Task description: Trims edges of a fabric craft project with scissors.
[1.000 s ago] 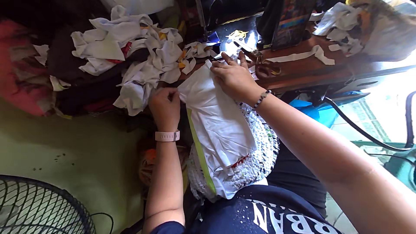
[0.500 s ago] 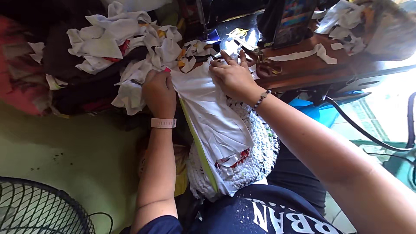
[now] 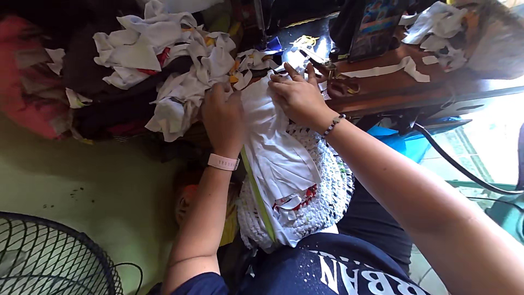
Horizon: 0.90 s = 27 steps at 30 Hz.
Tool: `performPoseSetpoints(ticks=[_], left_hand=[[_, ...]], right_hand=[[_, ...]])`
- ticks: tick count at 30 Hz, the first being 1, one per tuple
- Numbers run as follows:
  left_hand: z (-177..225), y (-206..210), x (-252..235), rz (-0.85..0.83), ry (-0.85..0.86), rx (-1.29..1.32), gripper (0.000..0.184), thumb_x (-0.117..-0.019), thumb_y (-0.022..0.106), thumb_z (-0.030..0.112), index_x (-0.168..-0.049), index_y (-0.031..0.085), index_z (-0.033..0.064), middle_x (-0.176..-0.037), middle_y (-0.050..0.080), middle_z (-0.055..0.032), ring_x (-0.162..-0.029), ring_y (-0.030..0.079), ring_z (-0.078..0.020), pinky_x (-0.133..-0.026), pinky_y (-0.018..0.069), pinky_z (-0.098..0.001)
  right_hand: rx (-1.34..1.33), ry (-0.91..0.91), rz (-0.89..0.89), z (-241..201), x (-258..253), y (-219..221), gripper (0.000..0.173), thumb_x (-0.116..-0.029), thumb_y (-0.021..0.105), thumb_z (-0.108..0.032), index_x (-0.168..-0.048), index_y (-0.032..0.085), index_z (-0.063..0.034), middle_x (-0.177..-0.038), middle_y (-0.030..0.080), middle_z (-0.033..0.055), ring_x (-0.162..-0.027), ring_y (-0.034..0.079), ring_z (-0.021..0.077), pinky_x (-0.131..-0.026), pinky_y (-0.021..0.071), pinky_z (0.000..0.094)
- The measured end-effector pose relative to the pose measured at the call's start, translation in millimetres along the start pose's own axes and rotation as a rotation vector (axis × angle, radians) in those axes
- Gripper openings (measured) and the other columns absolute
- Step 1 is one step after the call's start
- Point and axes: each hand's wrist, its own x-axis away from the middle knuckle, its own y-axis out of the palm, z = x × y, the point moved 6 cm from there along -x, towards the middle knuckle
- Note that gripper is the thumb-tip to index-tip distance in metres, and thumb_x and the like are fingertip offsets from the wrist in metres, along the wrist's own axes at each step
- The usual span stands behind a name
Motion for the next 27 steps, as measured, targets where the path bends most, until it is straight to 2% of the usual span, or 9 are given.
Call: performPoseSetpoints(ticks=[5, 9, 13, 15, 17, 20, 22, 25, 27], left_hand=[[20, 13, -8, -0.066, 0.145, 0.321, 0.025, -0.1010, 0.058, 0.008, -0.119, 0.073, 0.0007, -0.121, 0.068, -0.0199, -0.115, 0.065, -0.0321, -0.101, 0.0524, -0.0443], [17, 30, -20, -0.133, 0.183, 0.375, 0.024, -0.1002, 0.059, 0.007, -0.119, 0.073, -0.0001, -0.122, 0.070, -0.0183, -0.114, 0.067, -0.0303, -0.101, 0.0534, -0.0439], [16, 42, -31, -0.154, 0.208, 0.392, 0.023, -0.0992, 0.060, 0.007, -0.116, 0.074, 0.0001, -0.122, 0.069, -0.0179, -0.113, 0.068, -0.0297, -0.101, 0.0535, -0.0436], [16, 48, -35, -0.172, 0.217, 0.380, 0.023, -0.0999, 0.059, 0.009, -0.115, 0.074, 0.0004, -0.123, 0.069, -0.0176, -0.115, 0.067, -0.0303, -0.102, 0.0526, -0.0443], [15, 53, -38, -0.179, 0.238, 0.359, 0.023, -0.1011, 0.058, 0.010, -0.113, 0.075, 0.0005, -0.121, 0.070, -0.0173, -0.116, 0.066, -0.0307, -0.102, 0.0523, -0.0441], [16, 54, -37, -0.172, 0.256, 0.327, 0.023, -0.1020, 0.057, 0.012, -0.112, 0.075, 0.0012, -0.122, 0.069, -0.0171, -0.117, 0.065, -0.0316, -0.103, 0.0514, -0.0444], [20, 51, -36, -0.144, 0.270, 0.307, 0.025, -0.1018, 0.056, 0.012, -0.114, 0.075, 0.0019, -0.126, 0.068, -0.0180, -0.119, 0.064, -0.0327, -0.104, 0.0506, -0.0452], [30, 45, -42, -0.135, 0.312, 0.329, 0.029, -0.1007, 0.054, 0.006, -0.123, 0.072, 0.0013, -0.133, 0.065, -0.0202, -0.125, 0.062, -0.0343, -0.108, 0.0487, -0.0459], [36, 45, -48, -0.180, 0.324, 0.337, 0.032, -0.1017, 0.052, 0.005, -0.128, 0.069, 0.0016, -0.137, 0.063, -0.0195, -0.129, 0.060, -0.0333, -0.110, 0.0471, -0.0455]], right_hand=[[-0.168, -0.061, 0.179, 2, 9, -16, 0.037, -0.1042, 0.048, -0.017, -0.137, 0.066, -0.0132, -0.150, 0.058, 0.0046, -0.152, 0.034, 0.0310, -0.120, 0.0046, 0.0729], [-0.195, -0.081, 0.316, 7, 22, -27, 0.029, -0.1017, 0.056, -0.016, -0.124, 0.074, -0.0133, -0.139, 0.066, 0.0065, -0.146, 0.043, 0.0353, -0.120, 0.0149, 0.0714], [-0.199, -0.082, 0.337, 9, 36, -31, 0.023, -0.1012, 0.060, -0.020, -0.115, 0.077, -0.0129, -0.135, 0.067, 0.0087, -0.144, 0.045, 0.0376, -0.119, 0.0189, 0.0708], [-0.204, -0.078, 0.355, 4, 50, -34, 0.020, -0.0994, 0.062, -0.019, -0.109, 0.077, -0.0110, -0.129, 0.070, 0.0087, -0.139, 0.049, 0.0354, -0.117, 0.0305, 0.0633], [-0.189, -0.079, 0.355, -12, 74, -37, 0.017, -0.0975, 0.065, -0.021, -0.101, 0.076, -0.0096, -0.115, 0.070, 0.0094, -0.122, 0.057, 0.0340, -0.100, 0.0443, 0.0565], [-0.187, -0.049, 0.309, -27, 119, -32, 0.023, -0.0952, 0.067, -0.029, -0.094, 0.074, -0.0075, -0.098, 0.067, 0.0100, -0.101, 0.061, 0.0313, -0.085, 0.0507, 0.0503], [-0.218, 0.027, 0.278, -24, 147, -23, 0.028, -0.0951, 0.066, -0.035, -0.090, 0.071, -0.0080, -0.088, 0.065, 0.0067, -0.089, 0.063, 0.0253, -0.077, 0.0533, 0.0455], [-0.256, 0.183, 0.205, -15, 178, -11, 0.034, -0.0957, 0.066, -0.043, -0.094, 0.067, -0.0087, -0.074, 0.062, 0.0022, -0.066, 0.062, 0.0179, -0.060, 0.0530, 0.0422], [-0.274, 0.263, 0.170, -12, 190, -8, 0.039, -0.0953, 0.065, -0.047, -0.094, 0.066, -0.0086, -0.070, 0.061, 0.0017, -0.061, 0.060, 0.0177, -0.057, 0.0513, 0.0426]])
